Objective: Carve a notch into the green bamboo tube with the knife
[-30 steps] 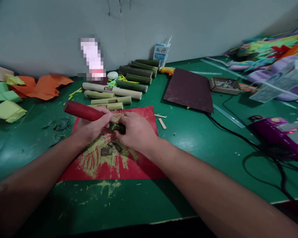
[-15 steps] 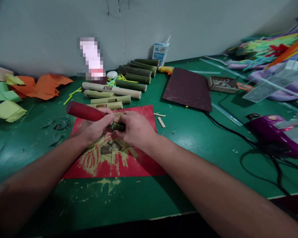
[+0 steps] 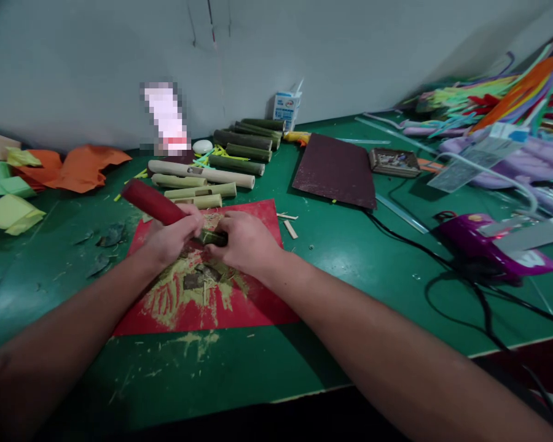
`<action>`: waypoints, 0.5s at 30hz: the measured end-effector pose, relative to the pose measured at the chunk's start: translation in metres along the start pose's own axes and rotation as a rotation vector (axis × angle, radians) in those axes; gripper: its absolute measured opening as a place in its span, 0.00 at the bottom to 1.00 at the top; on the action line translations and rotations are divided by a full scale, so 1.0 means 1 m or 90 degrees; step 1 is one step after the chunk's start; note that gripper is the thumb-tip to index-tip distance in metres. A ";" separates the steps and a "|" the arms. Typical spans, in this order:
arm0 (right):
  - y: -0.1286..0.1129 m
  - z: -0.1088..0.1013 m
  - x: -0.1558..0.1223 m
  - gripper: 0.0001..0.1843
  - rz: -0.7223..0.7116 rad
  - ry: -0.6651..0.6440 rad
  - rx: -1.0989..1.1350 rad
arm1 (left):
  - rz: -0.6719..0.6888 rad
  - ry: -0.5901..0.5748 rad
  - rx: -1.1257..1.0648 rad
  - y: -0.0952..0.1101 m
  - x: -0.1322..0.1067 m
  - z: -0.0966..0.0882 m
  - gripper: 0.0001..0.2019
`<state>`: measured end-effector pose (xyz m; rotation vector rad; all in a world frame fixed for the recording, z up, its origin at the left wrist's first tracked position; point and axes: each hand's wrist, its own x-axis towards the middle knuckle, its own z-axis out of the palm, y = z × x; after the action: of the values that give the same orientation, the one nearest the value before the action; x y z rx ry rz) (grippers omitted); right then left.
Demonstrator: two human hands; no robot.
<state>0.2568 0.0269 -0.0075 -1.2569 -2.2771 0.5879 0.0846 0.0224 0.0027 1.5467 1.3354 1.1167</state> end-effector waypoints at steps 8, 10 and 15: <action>0.001 0.001 0.000 0.11 -0.010 0.005 0.000 | 0.035 0.011 0.012 -0.002 0.005 0.003 0.11; 0.000 0.000 -0.001 0.11 0.003 0.003 -0.007 | 0.037 0.009 0.011 -0.003 0.005 0.003 0.12; -0.001 -0.002 -0.001 0.10 -0.002 0.001 -0.002 | 0.051 0.011 0.021 -0.006 0.004 0.003 0.13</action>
<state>0.2573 0.0257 -0.0053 -1.2557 -2.2793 0.5819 0.0865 0.0274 -0.0030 1.6295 1.3193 1.1653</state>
